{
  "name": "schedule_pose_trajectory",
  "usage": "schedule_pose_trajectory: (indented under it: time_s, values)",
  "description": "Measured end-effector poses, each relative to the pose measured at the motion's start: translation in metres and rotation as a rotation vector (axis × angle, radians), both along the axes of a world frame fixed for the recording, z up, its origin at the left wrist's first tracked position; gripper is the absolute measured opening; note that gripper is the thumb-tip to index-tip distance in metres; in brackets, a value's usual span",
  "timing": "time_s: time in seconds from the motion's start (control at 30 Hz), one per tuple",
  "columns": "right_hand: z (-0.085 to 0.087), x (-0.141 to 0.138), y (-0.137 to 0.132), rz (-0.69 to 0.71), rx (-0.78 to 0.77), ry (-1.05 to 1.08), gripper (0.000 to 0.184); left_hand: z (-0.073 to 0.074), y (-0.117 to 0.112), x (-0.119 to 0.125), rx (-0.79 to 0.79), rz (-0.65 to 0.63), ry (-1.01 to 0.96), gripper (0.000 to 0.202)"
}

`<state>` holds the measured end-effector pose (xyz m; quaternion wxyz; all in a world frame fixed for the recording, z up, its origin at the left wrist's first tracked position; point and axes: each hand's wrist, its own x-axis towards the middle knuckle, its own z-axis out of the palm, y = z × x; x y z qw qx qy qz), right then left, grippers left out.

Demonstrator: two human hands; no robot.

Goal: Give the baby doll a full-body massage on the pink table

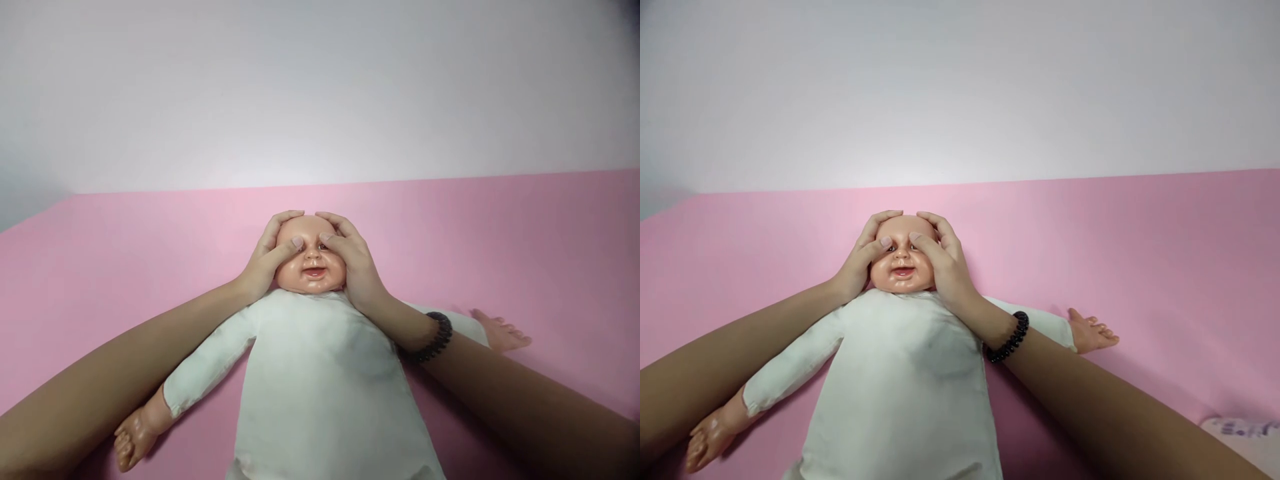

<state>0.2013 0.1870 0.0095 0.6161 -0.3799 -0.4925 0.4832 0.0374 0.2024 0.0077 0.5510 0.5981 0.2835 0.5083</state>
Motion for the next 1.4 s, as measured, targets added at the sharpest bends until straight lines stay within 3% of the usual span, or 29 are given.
schedule_pose_trajectory:
  time_s: [0.33,0.6,1.13,1.4]
  values:
    - [-0.0008,0.0021,0.0013,0.059,-0.008,0.020,0.044,0.0025,-0.0018,0.0013,-0.011,0.041,0.004,0.046]
    - [-0.0002,-0.0008,0.0044,0.035,-0.042,0.066,0.035,0.0007,0.0008,0.0027,-0.013,0.043,0.013,0.042]
    - [0.0023,0.0005,-0.0006,0.052,-0.055,0.030,0.044,0.0077,-0.0077,0.0044,-0.089,0.017,-0.032,0.050]
    - [0.0030,-0.0008,0.0014,0.052,-0.043,0.039,0.036,0.0041,-0.0027,0.0064,-0.068,0.080,-0.015,0.044]
